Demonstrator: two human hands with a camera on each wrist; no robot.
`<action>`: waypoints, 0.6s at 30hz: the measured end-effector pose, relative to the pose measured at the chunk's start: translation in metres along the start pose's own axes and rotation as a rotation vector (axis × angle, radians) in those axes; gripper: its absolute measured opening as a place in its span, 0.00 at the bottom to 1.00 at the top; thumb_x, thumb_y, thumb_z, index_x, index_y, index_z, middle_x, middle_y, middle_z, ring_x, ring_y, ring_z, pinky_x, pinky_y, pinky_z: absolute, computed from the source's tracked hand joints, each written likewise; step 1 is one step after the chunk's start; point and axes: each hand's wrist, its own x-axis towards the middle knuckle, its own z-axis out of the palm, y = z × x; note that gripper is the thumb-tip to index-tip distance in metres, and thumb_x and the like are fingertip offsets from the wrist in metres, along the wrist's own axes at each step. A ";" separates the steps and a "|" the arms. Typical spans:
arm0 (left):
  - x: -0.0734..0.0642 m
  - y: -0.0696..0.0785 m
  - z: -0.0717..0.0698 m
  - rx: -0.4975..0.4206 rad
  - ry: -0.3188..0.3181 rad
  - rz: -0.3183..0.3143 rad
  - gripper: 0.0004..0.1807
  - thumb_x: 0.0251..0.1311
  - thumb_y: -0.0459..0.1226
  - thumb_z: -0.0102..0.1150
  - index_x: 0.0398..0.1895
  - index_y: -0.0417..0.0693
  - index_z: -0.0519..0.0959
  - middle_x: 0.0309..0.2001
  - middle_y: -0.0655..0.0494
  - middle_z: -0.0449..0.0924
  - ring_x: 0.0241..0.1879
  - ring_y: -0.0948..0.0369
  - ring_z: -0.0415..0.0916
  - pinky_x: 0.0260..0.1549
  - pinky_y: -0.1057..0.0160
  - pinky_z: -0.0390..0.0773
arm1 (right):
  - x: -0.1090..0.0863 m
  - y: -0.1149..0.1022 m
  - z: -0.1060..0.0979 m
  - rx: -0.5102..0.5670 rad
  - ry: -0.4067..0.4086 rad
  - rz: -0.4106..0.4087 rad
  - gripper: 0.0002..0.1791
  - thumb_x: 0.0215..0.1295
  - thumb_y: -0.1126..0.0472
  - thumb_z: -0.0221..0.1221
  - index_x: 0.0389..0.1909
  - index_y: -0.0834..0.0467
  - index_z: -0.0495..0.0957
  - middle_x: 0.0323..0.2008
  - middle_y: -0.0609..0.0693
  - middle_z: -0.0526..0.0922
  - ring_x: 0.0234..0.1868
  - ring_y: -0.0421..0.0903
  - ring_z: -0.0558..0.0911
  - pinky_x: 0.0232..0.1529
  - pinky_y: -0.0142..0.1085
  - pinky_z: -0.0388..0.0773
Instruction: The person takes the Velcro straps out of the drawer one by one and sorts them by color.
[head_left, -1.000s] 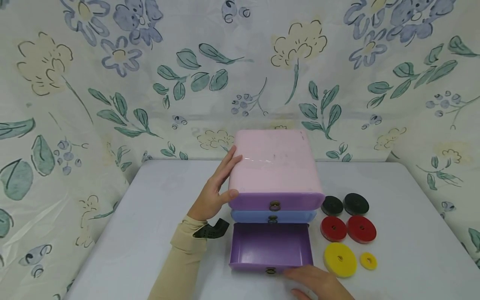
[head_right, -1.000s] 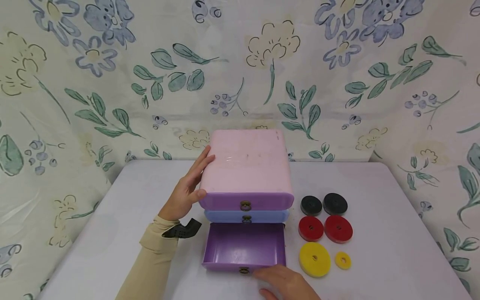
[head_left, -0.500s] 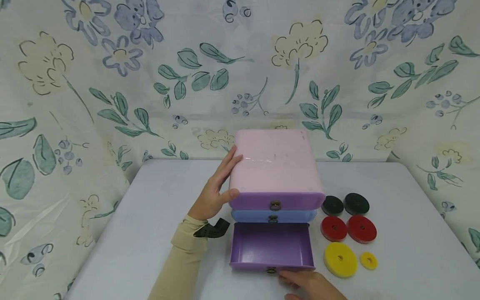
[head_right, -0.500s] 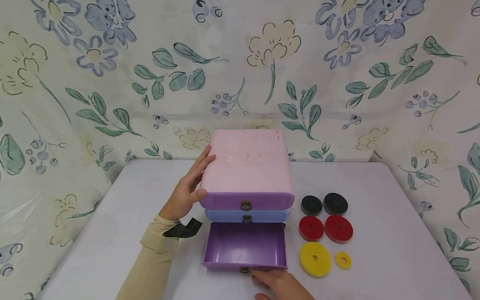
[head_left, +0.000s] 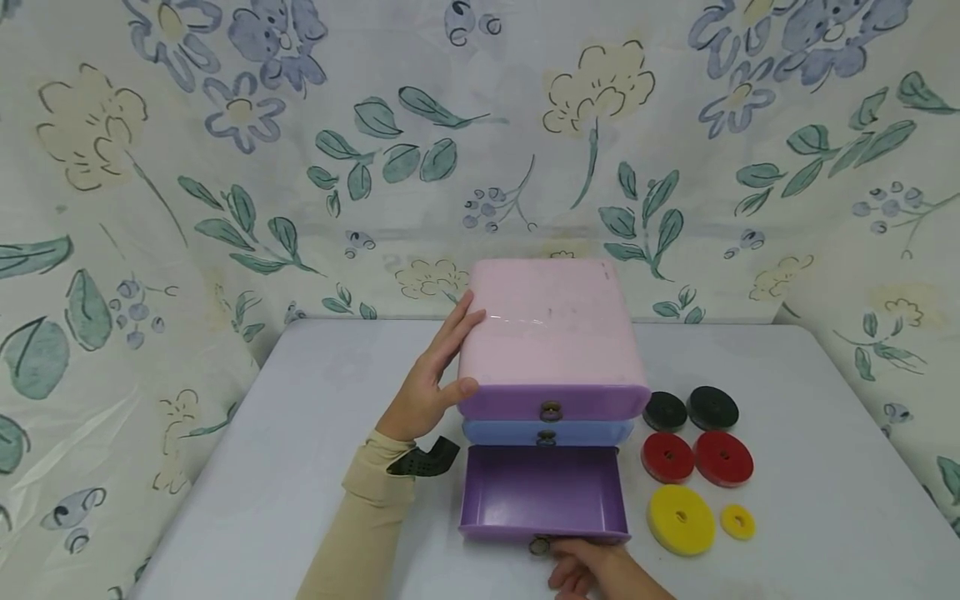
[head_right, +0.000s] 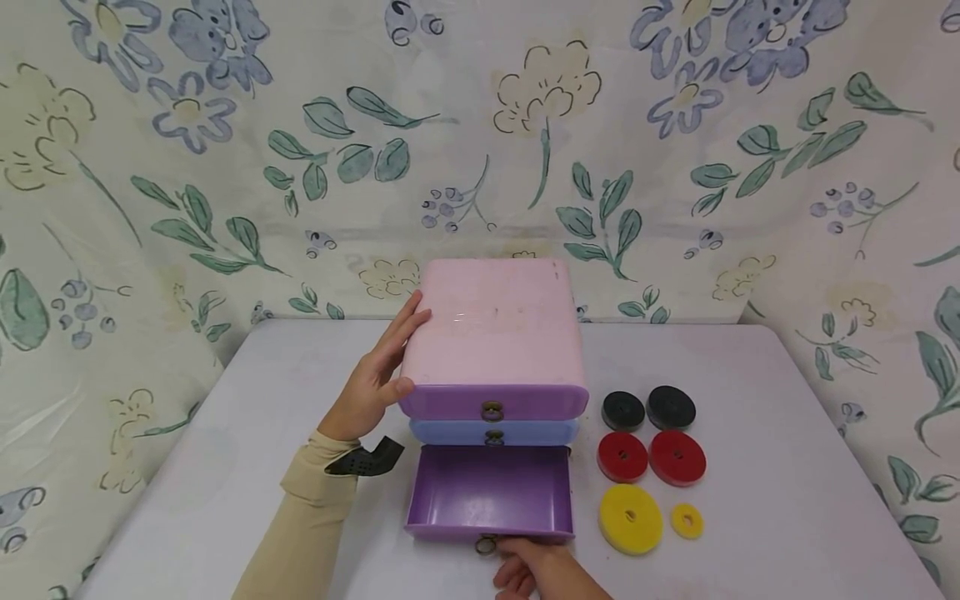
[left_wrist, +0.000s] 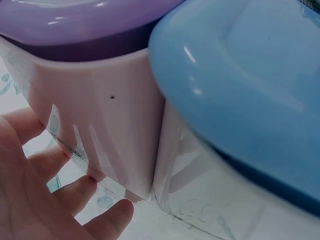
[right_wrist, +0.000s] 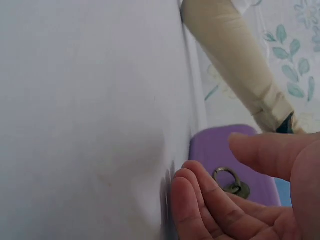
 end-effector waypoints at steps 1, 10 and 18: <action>0.000 0.000 0.000 -0.002 0.001 0.001 0.50 0.65 0.68 0.50 0.79 0.46 0.57 0.82 0.56 0.38 0.80 0.55 0.37 0.74 0.51 0.51 | 0.001 0.002 0.001 0.038 -0.003 0.001 0.25 0.68 0.60 0.64 0.62 0.66 0.73 0.43 0.45 0.85 0.39 0.40 0.82 0.45 0.28 0.80; 0.000 0.000 -0.001 -0.006 -0.002 0.012 0.49 0.65 0.68 0.49 0.79 0.46 0.57 0.82 0.54 0.38 0.80 0.54 0.37 0.74 0.51 0.51 | 0.003 -0.029 0.014 0.043 0.129 0.110 0.15 0.68 0.64 0.63 0.51 0.68 0.79 0.35 0.48 0.85 0.34 0.45 0.80 0.38 0.30 0.81; 0.000 0.000 -0.001 -0.008 -0.005 0.014 0.49 0.66 0.68 0.49 0.79 0.46 0.56 0.82 0.54 0.37 0.80 0.54 0.36 0.74 0.50 0.51 | 0.003 -0.041 0.021 0.023 0.349 0.123 0.11 0.70 0.59 0.62 0.36 0.63 0.84 0.26 0.48 0.85 0.26 0.43 0.79 0.27 0.31 0.78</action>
